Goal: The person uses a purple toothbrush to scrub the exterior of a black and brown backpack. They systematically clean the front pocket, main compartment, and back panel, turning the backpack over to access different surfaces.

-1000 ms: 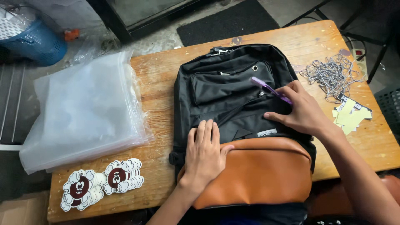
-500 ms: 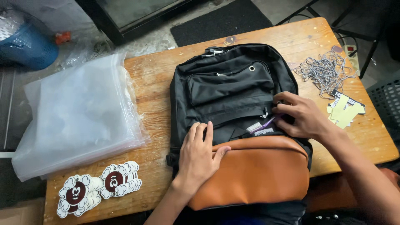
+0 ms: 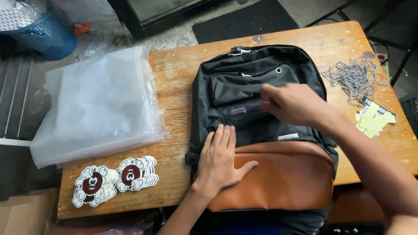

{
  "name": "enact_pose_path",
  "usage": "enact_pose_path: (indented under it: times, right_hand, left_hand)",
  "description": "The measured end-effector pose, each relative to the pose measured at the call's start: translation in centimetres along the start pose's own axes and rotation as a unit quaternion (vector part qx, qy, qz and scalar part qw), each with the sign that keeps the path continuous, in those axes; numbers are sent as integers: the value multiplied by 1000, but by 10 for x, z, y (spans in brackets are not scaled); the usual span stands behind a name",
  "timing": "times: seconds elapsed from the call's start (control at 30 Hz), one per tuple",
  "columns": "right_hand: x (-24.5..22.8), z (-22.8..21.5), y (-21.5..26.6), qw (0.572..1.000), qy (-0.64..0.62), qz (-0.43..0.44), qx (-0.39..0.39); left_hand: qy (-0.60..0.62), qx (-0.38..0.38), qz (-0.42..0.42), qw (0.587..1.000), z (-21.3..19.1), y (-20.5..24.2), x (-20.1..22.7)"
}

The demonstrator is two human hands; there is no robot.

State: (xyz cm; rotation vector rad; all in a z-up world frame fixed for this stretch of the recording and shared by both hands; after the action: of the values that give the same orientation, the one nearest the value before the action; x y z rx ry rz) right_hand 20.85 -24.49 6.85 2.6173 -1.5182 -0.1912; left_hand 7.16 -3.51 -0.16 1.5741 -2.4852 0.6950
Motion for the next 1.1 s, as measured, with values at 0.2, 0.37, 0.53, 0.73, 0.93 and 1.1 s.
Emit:
enact_pose_path:
  times: [0.2, 0.37, 0.53, 0.73, 0.93, 1.1]
  right_hand:
    - [-20, 25, -19, 998, 15, -31, -43]
    - [58, -7, 31, 982, 143, 91, -88]
    - [102, -18, 73, 931, 286, 180, -136]
    - [76, -27, 67, 981, 111, 156, -30]
    - [20, 35, 4, 996, -46, -70, 27]
    - [-8, 55, -33, 985, -59, -136, 91]
  left_hand:
    - [45, 59, 12, 997, 8, 2, -4]
    - [42, 50, 11, 998, 6, 3, -4]
    - [48, 39, 11, 998, 6, 3, -6]
    - [39, 41, 9, 998, 4, -1, -5]
    - [39, 33, 0, 999, 0, -2, -3]
    - [38, 36, 3, 999, -1, -3, -3]
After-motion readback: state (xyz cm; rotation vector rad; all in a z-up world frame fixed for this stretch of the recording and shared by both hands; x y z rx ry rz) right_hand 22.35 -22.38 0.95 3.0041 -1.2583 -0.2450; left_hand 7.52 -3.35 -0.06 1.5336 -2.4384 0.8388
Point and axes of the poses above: each hand's wrist, its own y-axis away from the middle knuckle, its own z-axis out of the palm, x = y × z, the point moved 1 cm from there along -y, towards the middle knuckle, and after that the axes turned 6 degrees about y, right-handed, at the moved point
